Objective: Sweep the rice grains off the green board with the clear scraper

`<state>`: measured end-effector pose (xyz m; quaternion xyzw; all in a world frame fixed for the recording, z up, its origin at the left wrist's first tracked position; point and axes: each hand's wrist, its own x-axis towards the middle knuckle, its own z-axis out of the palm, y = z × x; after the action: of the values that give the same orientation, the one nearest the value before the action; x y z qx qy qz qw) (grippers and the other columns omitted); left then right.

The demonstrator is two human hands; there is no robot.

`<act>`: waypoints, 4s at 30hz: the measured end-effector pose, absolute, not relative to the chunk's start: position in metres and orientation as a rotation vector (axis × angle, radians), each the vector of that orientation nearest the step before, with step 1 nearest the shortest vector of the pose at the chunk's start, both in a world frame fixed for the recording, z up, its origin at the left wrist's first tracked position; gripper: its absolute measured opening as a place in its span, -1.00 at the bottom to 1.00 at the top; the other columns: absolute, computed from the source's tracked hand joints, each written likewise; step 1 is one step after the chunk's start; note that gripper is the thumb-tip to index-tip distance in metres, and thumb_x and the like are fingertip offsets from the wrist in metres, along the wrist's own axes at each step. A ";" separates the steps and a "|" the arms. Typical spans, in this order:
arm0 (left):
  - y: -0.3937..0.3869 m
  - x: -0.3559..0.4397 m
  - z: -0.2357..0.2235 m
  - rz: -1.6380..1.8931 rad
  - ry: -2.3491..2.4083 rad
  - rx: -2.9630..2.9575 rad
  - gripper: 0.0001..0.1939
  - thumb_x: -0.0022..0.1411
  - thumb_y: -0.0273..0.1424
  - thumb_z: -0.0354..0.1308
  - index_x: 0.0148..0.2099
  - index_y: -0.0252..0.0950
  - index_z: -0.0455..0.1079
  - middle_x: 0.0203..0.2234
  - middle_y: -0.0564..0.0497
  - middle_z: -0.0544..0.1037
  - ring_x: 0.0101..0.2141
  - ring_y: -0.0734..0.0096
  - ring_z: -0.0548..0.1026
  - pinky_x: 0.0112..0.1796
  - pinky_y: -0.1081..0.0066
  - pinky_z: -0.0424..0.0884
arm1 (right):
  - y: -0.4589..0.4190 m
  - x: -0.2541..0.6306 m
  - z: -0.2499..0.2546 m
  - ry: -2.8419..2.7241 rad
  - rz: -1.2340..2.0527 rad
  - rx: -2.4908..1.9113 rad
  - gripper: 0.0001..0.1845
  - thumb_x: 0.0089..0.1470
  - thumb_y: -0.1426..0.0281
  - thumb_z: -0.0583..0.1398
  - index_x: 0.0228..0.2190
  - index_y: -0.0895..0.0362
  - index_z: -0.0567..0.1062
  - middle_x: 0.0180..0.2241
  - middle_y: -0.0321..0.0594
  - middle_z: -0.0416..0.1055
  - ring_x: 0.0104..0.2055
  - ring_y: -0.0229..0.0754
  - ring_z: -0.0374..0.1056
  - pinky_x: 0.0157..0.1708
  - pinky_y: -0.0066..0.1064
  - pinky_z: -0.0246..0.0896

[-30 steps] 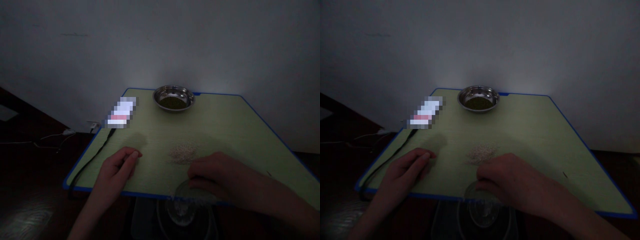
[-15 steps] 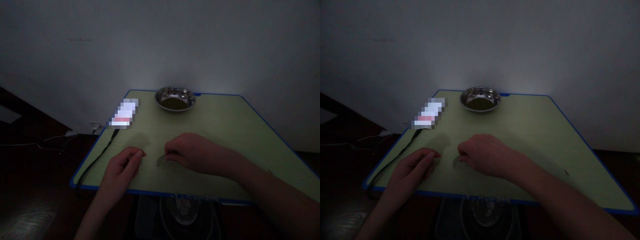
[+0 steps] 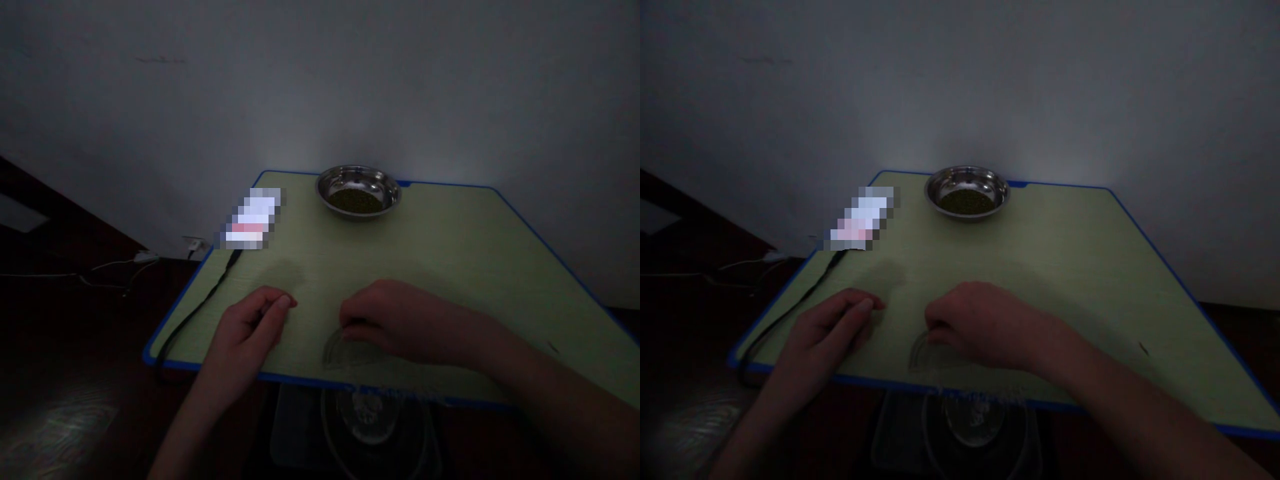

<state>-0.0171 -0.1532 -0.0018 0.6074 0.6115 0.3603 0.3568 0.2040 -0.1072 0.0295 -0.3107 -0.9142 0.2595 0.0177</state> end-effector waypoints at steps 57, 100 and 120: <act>-0.154 -0.013 0.002 0.835 1.851 1.573 -0.68 0.18 -0.11 0.01 -0.32 -0.25 0.38 -0.69 0.17 0.30 -0.61 0.46 0.28 -0.54 0.49 0.18 | -0.132 0.285 0.019 -2.543 0.873 -1.477 -0.74 0.18 0.32 0.13 -0.48 0.13 0.52 -0.54 -0.30 0.44 -0.52 -0.29 0.27 -0.52 -0.45 0.00; -0.152 -0.025 -0.003 0.712 1.771 1.576 -0.60 0.15 -0.01 -0.02 -0.32 -0.22 0.41 -0.69 0.13 0.35 -0.62 0.41 0.35 -0.59 0.46 0.25 | -0.067 0.373 0.013 -2.184 0.748 -1.797 -0.67 0.15 0.18 0.08 -0.47 0.13 0.45 -0.53 -0.26 0.36 -0.47 -0.20 0.27 -0.45 -0.38 0.15; -0.151 -0.024 -0.003 0.747 1.763 1.599 -0.56 0.15 0.01 -0.03 -0.33 -0.26 0.42 -0.68 0.14 0.33 -0.63 0.45 0.31 -0.60 0.49 0.22 | -0.094 0.293 0.011 -2.442 0.883 -1.485 -0.76 0.17 0.30 0.13 -0.41 0.15 0.53 -0.52 -0.29 0.44 -0.51 -0.28 0.29 -0.51 -0.45 0.07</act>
<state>-0.0241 -0.1506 -0.0027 0.6078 0.6700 0.2841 0.3178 0.2928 -0.0940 0.0111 -0.4949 -0.8141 0.2943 0.0751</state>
